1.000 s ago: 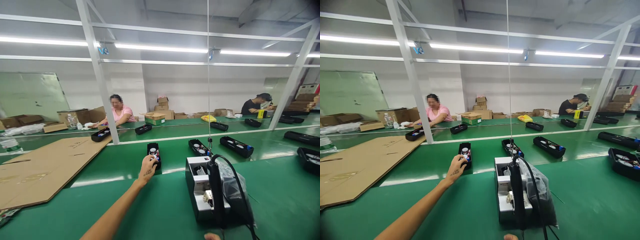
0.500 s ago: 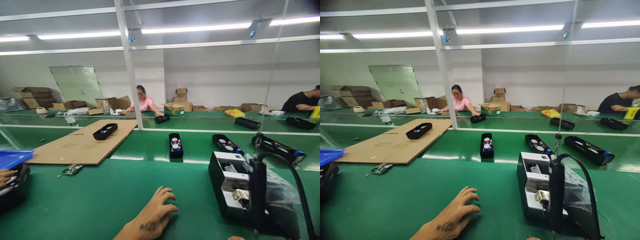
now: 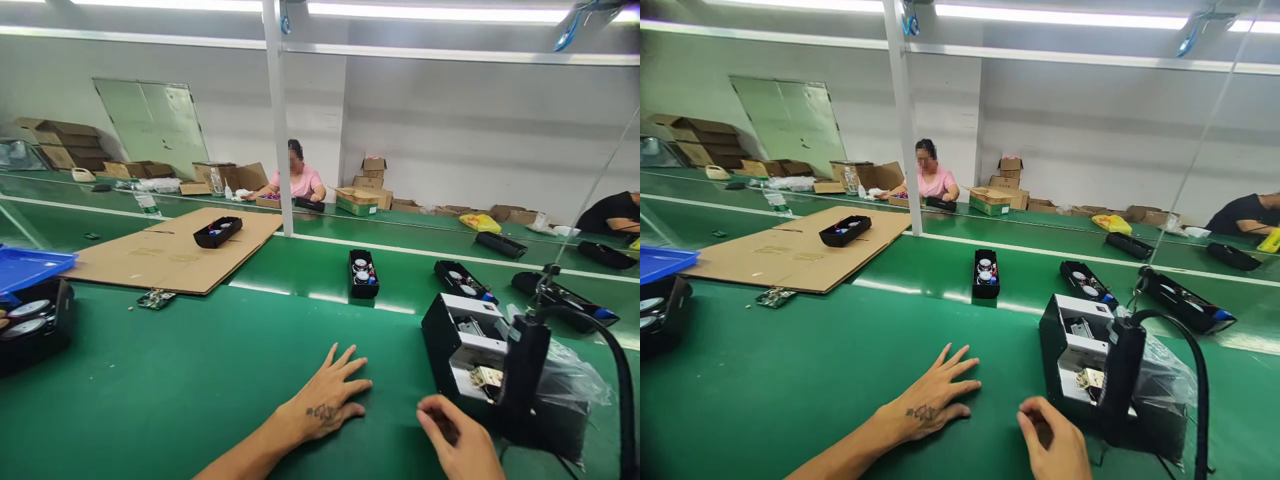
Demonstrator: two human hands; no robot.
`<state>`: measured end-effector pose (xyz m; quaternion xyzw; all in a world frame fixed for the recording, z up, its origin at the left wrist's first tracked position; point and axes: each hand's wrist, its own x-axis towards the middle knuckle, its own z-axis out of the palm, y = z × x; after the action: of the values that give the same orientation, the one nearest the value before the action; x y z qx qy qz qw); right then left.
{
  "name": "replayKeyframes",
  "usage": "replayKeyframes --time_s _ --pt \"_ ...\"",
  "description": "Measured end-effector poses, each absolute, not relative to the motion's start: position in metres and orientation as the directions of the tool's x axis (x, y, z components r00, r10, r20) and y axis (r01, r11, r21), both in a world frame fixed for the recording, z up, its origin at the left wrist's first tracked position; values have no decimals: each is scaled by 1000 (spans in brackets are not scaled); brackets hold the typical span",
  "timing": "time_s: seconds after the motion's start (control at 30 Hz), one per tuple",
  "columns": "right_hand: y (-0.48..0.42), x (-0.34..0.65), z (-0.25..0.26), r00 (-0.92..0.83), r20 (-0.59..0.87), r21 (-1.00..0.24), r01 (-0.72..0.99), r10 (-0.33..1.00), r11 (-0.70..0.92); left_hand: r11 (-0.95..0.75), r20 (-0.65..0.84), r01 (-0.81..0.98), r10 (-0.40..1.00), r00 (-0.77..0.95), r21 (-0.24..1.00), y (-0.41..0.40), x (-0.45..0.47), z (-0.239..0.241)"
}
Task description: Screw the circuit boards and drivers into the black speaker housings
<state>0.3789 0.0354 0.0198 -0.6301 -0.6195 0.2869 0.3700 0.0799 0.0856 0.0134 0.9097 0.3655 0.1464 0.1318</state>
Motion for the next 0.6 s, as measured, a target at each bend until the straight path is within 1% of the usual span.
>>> replayKeyframes --time_s 0.03,0.13,0.17,0.33,0.47,0.6 --pt "46 366 30 -22 124 -812 572 992 114 -696 182 622 706 685 359 86 78 11" --pt "85 327 48 -139 221 -768 585 965 260 -682 213 628 723 657 375 89 75 7" --pt "98 316 48 -152 237 -759 588 960 280 -678 219 632 728 650 375 89 75 7" --pt "138 290 21 -155 277 -743 592 948 314 -668 219 659 740 635 345 89 76 7" --pt "136 291 0 -137 310 -739 588 941 329 -673 185 667 735 652 321 88 77 5" --pt "131 295 -7 -155 311 -733 589 938 341 -681 188 662 728 660 312 86 79 4"
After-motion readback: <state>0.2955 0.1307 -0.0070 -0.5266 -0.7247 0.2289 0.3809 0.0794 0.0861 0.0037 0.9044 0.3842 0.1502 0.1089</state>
